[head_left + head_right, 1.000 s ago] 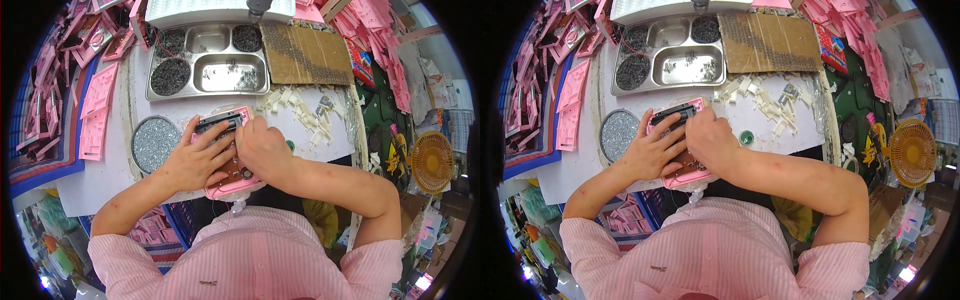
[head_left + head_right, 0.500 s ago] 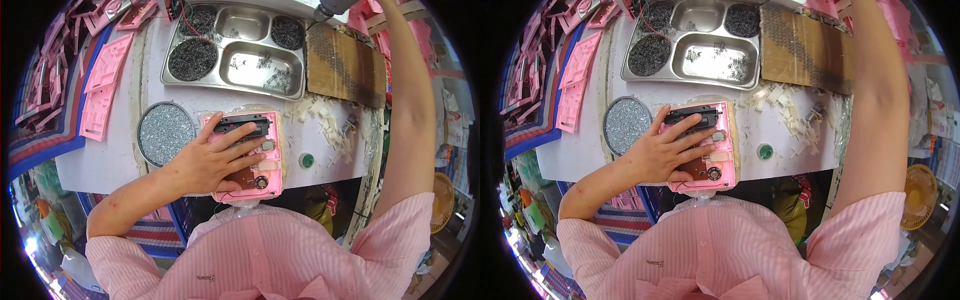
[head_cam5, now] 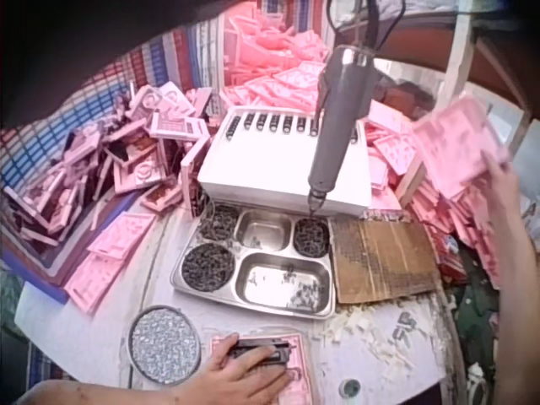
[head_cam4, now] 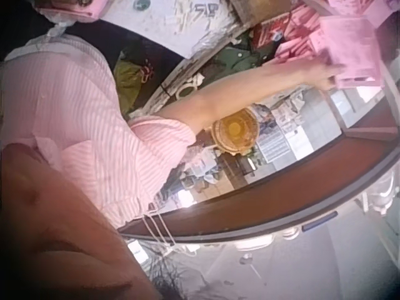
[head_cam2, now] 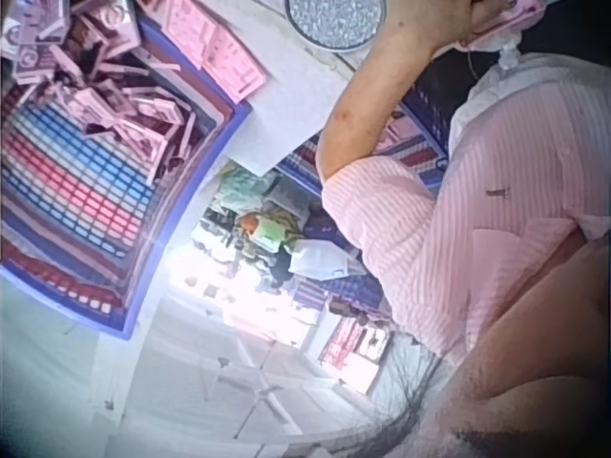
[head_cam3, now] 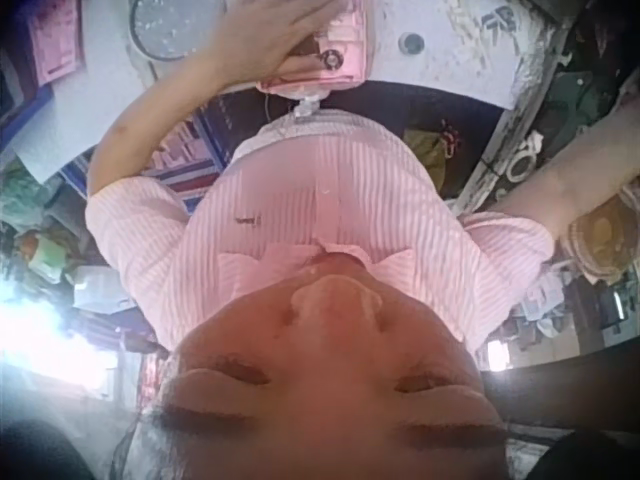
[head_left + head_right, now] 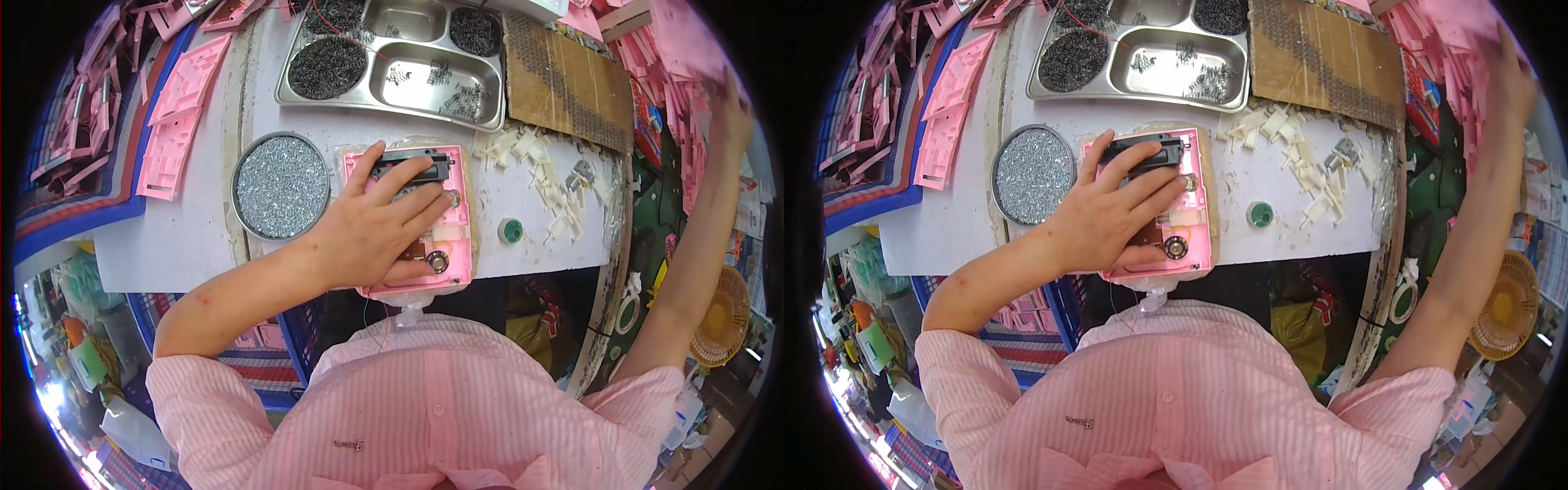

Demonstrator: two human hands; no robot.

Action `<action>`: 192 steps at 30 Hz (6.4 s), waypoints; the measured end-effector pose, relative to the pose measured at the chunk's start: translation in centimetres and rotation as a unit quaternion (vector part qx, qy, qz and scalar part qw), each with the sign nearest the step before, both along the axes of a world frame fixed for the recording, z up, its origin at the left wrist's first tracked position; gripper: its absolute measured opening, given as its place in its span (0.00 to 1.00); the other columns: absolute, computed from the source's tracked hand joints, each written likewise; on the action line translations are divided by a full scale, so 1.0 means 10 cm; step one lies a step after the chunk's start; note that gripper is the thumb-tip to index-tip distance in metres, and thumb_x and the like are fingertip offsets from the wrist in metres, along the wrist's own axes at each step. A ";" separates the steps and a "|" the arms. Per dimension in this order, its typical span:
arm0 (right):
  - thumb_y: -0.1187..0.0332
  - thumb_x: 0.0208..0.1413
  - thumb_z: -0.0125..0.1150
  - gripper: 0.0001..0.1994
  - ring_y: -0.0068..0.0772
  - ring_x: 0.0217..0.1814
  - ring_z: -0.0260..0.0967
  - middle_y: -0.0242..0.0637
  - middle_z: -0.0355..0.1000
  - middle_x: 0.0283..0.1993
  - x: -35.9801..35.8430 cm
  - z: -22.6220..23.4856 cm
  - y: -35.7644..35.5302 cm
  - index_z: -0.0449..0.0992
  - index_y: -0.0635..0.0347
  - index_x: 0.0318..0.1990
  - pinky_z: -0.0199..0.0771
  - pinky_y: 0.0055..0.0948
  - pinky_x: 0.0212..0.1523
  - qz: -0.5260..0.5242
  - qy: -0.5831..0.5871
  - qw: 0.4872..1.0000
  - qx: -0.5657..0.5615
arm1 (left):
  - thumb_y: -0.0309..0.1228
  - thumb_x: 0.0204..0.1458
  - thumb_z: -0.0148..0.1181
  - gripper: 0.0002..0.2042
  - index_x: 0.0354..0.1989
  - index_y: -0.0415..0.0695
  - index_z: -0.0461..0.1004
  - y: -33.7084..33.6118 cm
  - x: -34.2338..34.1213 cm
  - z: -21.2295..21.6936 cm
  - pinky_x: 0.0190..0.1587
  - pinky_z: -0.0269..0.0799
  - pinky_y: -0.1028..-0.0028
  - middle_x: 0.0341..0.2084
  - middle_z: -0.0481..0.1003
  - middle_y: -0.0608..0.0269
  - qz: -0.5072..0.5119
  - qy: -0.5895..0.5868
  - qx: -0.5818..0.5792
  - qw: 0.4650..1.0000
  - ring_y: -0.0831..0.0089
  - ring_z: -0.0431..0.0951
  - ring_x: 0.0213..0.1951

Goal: Assemble an electronic toy by soldering internal components and securing the outer casing with an electric screwdriver.

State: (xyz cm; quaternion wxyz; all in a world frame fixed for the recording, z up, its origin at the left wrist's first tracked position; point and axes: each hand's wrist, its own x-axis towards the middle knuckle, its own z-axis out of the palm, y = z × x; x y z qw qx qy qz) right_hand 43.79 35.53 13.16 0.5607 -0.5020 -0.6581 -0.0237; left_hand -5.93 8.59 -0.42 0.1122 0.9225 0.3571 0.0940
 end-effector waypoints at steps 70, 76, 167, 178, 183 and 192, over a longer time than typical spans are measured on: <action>0.73 0.62 0.60 0.24 0.39 0.58 0.75 0.49 0.73 0.59 -1.50 -0.74 -2.53 0.66 0.77 0.63 0.75 0.38 0.60 0.142 0.351 0.904 -0.198 | 0.51 0.51 0.69 0.42 0.67 0.32 0.63 0.01 -0.03 0.41 0.65 0.61 0.58 0.58 0.72 0.43 0.080 -0.370 0.082 0.922 0.50 0.69 0.62; 0.75 0.61 0.61 0.15 0.33 0.48 0.78 0.44 0.79 0.49 -2.45 -0.44 -2.02 0.76 0.72 0.54 0.79 0.31 0.48 0.399 0.197 0.894 -0.056 | 0.22 0.48 0.62 0.43 0.74 0.35 0.47 0.20 0.24 0.63 0.45 0.67 0.73 0.52 0.69 0.56 0.137 -0.514 0.072 0.844 0.73 0.69 0.42; 0.66 0.64 0.59 0.22 0.44 0.24 0.75 0.45 0.74 0.24 -2.57 -1.41 -3.11 0.67 0.56 0.64 0.71 0.36 0.28 0.183 -0.061 0.876 -0.442 | 0.26 0.52 0.67 0.37 0.71 0.35 0.58 -0.71 -0.06 0.00 0.30 0.72 0.76 0.33 0.80 0.52 0.294 -0.267 -0.149 0.906 0.76 0.77 0.27; 0.63 0.63 0.60 0.22 0.45 0.19 0.73 0.40 0.74 0.20 -2.70 -1.28 -3.01 0.72 0.49 0.65 0.72 0.41 0.23 0.209 -0.359 0.845 -0.336 | 0.30 0.55 0.67 0.31 0.67 0.34 0.64 -1.15 -0.06 -0.28 0.19 0.65 0.69 0.11 0.65 0.64 0.397 -0.275 -0.148 0.863 0.70 0.70 0.13; 0.61 0.61 0.60 0.23 0.48 0.20 0.72 0.40 0.72 0.18 -2.62 -1.09 -2.80 0.73 0.49 0.63 0.71 0.43 0.23 0.271 -0.368 0.822 -0.341 | 0.31 0.56 0.67 0.31 0.67 0.35 0.65 -1.15 -0.10 -0.17 0.20 0.66 0.67 0.11 0.66 0.62 0.390 -0.284 -0.167 0.860 0.66 0.70 0.13; 0.65 0.57 0.62 0.23 0.48 0.23 0.74 0.42 0.75 0.22 -2.65 -1.02 -2.70 0.75 0.55 0.62 0.73 0.41 0.27 0.314 -0.340 0.803 -0.376 | 0.28 0.53 0.69 0.32 0.67 0.36 0.65 -1.16 -0.16 -0.15 0.21 0.57 0.76 0.10 0.60 0.68 0.375 -0.312 -0.218 0.845 0.82 0.58 0.14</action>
